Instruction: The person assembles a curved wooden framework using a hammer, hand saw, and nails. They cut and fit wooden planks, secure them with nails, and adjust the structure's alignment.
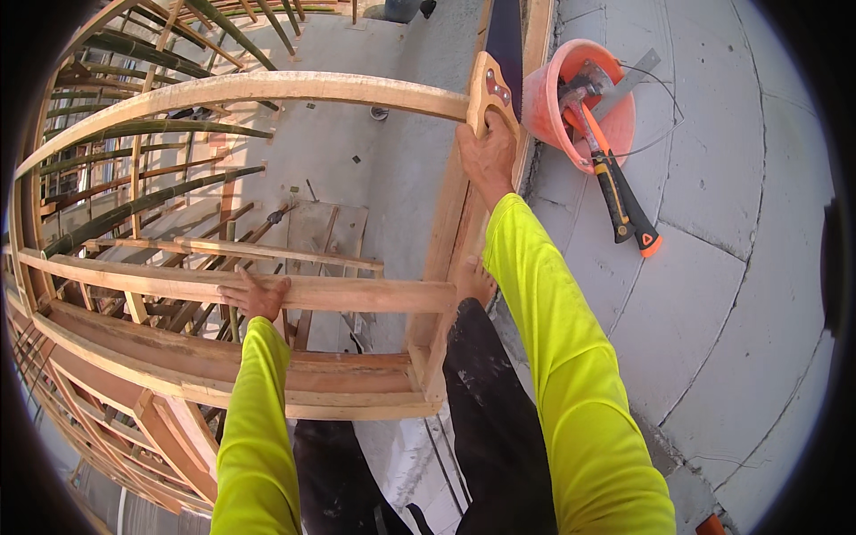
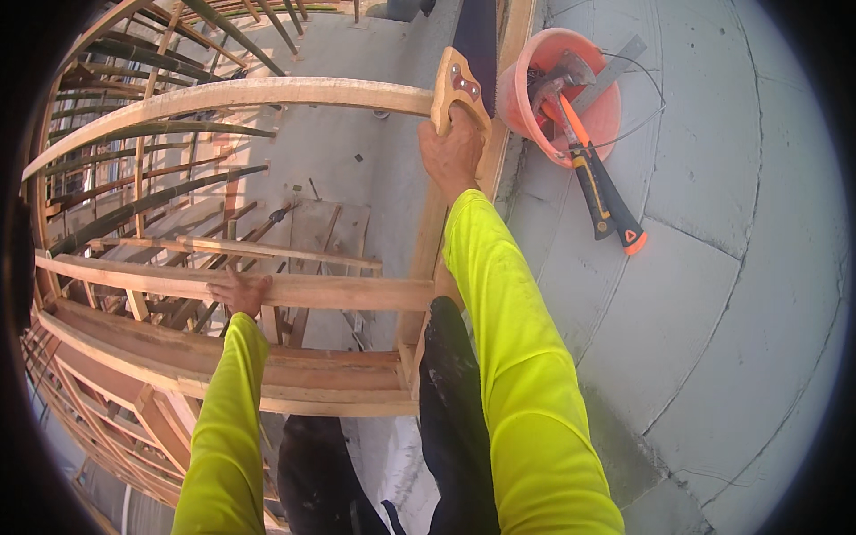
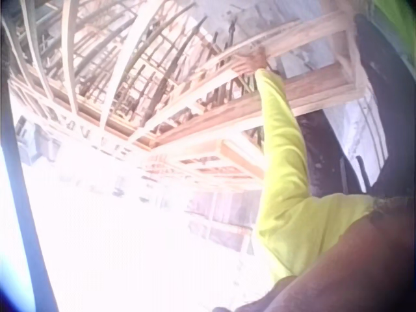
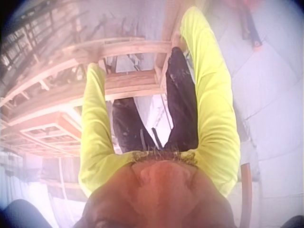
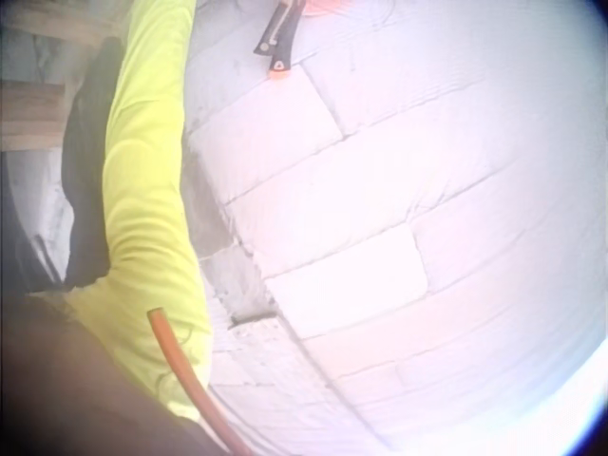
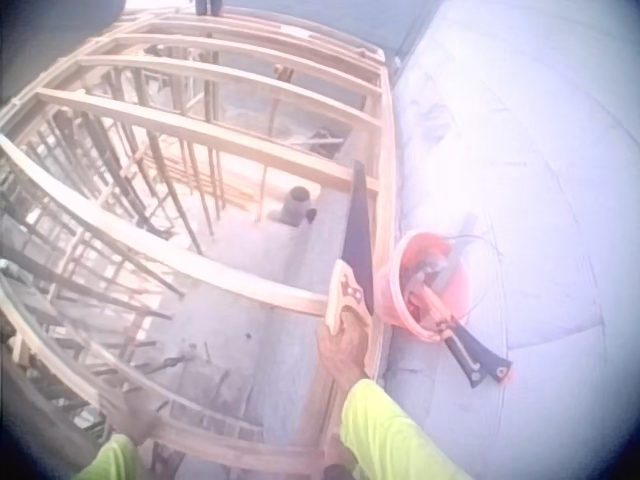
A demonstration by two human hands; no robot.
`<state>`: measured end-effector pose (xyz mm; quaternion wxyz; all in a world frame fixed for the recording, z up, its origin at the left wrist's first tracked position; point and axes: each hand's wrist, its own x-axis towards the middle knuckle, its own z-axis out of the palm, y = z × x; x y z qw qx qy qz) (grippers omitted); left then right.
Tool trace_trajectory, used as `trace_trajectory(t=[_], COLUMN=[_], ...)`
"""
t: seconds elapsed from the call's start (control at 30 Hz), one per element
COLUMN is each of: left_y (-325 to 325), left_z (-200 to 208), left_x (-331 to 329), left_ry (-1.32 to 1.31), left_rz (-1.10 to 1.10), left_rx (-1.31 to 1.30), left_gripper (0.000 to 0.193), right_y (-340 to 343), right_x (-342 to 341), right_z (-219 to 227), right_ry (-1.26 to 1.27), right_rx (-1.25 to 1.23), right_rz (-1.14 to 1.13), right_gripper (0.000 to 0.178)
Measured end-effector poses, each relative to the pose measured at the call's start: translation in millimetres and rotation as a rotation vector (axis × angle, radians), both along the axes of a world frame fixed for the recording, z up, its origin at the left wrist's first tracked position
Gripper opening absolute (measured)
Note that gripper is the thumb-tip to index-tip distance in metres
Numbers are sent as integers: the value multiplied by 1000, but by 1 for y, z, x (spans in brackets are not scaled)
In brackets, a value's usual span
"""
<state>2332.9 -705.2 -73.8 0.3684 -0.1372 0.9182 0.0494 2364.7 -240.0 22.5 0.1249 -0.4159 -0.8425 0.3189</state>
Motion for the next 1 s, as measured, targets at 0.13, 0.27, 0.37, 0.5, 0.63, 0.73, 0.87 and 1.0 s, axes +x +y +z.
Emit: trace_trajectory(t=[0.13,0.27,0.37,0.5,0.63,0.73,0.87,1.0], left_y=[3,6,2,11,11,15,16,13], left_z=[11,8,6,15,20,21,23,27], left_x=[3,1,4,1,3,-1,-3,-4], left_ry=[1,-11,-6,-6,-28,-65,-73,-69], left_rz=[-18,41,36,40,69,72,11,32], left_rx=[100,141,144,144,104,110,103,144], left_gripper=[127,126,127,126,126,126,125,122], right_y=[38,47,58,57,33,1,-6,-27], right_x=[-34,-51,-49,-61,-69,-78,-115,-141], right_z=[-21,-44,-62,-51,-32,-34,-76,-87], right_ry=[-122,-566,-556,-653,-495,-250,-324,-723], right_rx=[138,134,275,478,373,361,369,268], right_rz=[19,160,190,312,292,571,775,686], right_gripper=[43,49,51,57,58,68,72,63])
